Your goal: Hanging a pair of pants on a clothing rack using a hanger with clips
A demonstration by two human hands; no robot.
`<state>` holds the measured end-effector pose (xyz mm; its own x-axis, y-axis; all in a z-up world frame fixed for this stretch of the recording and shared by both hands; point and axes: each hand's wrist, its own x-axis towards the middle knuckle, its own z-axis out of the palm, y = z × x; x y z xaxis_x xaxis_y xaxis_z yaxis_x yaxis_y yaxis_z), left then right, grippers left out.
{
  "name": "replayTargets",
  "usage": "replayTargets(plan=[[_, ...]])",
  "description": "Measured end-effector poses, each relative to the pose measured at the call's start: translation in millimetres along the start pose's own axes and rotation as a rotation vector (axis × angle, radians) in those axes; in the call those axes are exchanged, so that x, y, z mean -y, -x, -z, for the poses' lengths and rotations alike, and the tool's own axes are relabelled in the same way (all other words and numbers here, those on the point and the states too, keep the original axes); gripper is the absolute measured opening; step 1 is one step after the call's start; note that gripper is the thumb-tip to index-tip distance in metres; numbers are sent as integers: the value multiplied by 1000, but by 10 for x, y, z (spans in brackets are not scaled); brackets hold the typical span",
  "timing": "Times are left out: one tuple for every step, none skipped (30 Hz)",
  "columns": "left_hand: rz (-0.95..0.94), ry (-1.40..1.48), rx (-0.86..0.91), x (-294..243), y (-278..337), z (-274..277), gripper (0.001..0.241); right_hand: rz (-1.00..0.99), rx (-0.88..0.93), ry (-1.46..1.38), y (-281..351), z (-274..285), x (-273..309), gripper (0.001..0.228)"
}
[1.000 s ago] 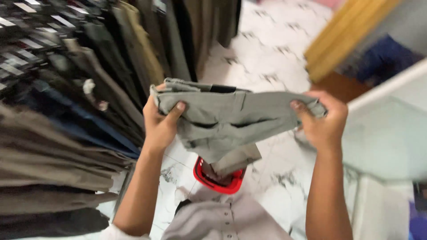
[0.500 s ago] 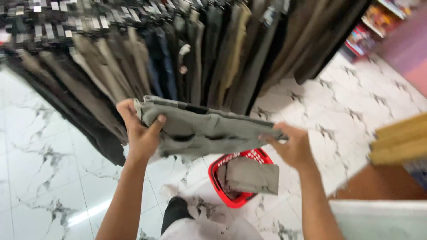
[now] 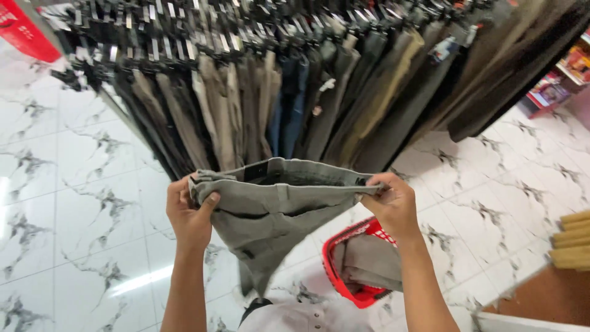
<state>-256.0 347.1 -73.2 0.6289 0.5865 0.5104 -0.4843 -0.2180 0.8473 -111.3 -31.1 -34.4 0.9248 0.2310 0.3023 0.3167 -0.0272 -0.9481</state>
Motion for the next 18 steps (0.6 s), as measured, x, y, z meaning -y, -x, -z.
replayTargets(plan=[[2,-4,-4,67,-12,110,44,-3,5,-2,-41,-131,-44,36],[38,12,-41,140,-23,216,44,-10,6,-110,-84,-259,-94,52],[74,29,-81,230,-18,318,44,-18,8,-216,-127,-383,-161,68],[77,26,-88,321,-14,409,44,-22,15,-216,-179,-449,-235,68],[134,62,-117,374,4,522,47,-22,-15,-242,-195,-523,-299,66],[192,99,-148,424,26,628,51,-23,-46,-268,-210,-589,-363,63],[201,86,-151,437,31,695,51,-38,-42,-273,-189,-687,-317,63],[226,105,-162,447,40,754,53,-49,-65,-237,-169,-775,-270,55],[237,132,-171,489,-20,761,55,-44,-88,-201,-226,-843,-215,47],[233,129,-171,372,-79,760,55,-42,-87,-206,-219,-926,-251,47],[244,114,-176,249,-121,740,54,-52,-110,-204,-210,-985,-273,46],[255,100,-181,126,-158,716,54,-61,-134,-201,-198,-1038,-298,46],[263,94,-190,101,-169,719,54,-70,-125,-200,-205,-1130,-209,46],[294,90,-187,76,-176,718,61,-59,-123,-222,-211,-1217,-122,47],[316,87,-187,68,-223,705,67,-39,-118,-248,-266,-1314,-42,49],[314,83,-197,31,-248,703,67,-40,-107,-251,-319,-1319,-86,49],[354,21,-163,-11,-284,691,69,-10,-73,-215,-388,-1320,-126,50],[393,-41,-130,-56,-317,673,71,21,-38,-179,-456,-1315,-165,51]])
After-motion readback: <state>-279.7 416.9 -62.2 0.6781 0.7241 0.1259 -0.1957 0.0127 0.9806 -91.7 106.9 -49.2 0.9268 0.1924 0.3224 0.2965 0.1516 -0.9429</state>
